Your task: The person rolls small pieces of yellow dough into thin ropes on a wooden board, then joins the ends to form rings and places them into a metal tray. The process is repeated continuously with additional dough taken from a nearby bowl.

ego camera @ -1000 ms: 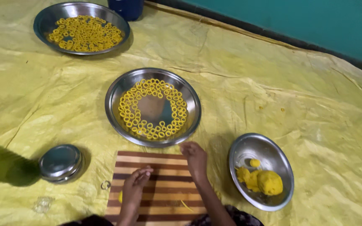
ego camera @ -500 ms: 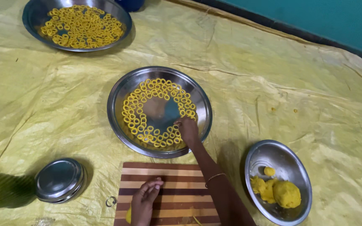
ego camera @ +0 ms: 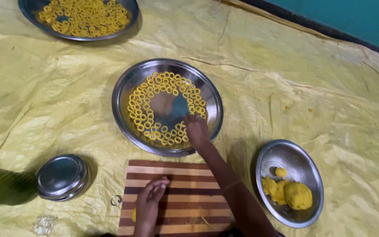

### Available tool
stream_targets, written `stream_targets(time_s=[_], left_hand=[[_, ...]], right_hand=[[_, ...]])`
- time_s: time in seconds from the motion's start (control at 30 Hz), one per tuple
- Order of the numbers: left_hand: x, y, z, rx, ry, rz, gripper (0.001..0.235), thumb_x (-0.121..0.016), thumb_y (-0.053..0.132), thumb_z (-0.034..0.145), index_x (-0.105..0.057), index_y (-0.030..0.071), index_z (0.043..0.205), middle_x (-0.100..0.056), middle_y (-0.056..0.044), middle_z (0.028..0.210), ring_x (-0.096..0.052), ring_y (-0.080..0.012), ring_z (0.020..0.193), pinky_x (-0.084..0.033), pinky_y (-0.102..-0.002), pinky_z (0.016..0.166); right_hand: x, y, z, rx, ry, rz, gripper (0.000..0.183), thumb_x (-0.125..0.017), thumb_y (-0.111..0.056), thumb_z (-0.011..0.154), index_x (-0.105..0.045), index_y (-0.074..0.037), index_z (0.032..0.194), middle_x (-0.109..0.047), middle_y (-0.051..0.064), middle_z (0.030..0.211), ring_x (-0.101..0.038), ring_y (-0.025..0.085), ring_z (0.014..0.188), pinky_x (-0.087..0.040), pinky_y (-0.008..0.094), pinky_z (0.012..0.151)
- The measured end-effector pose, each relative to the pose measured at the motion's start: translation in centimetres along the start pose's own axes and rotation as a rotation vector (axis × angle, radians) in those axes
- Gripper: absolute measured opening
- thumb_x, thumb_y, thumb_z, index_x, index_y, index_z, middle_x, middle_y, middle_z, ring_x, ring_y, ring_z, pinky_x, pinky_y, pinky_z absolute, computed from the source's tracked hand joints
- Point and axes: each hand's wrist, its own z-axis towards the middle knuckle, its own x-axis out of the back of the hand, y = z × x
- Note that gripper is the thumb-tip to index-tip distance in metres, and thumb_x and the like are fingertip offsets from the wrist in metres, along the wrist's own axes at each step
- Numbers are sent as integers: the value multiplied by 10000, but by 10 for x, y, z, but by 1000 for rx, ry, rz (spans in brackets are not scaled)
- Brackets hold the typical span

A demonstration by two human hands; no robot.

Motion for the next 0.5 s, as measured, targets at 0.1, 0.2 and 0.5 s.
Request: stream_targets(time_s=[0.1, 0.2, 0.5], left_hand=[[-3, 15, -6, 12, 23, 35, 183, -632, 117, 976, -758, 25, 1071, -787, -80, 1120, -686, -158, 1108, -483, -298, 1007], [-5, 25, -9, 3, 20, 106, 183, -629, 132, 976, -763, 56, 1075, -787, -60, 1107, -692, -155, 1095, -493, -297, 996], [-7, 32, -15, -130, -28, 196, 201, -636, 152, 972, -770, 75, 1102, -779, -55, 1110, -691, -158, 1083, -508, -315, 987]], right_hand=[[42, -21, -35, -41, 115, 193, 303, -560, 11, 830, -725, -51, 1075, -718, 158, 1045, -676, 364, 1013, -539, 465, 892], [87, -54, -116, -262, -36, 285, 156, -647, -52, 921, -725, -44, 1056, -707, 192, 994, -644, 413, 941, -515, 508, 799], [131, -94, -285, -609, -211, 366, 182, -737, -115, 757, -775, -127, 935, -708, 139, 899, -685, 369, 881, -548, 474, 755]])
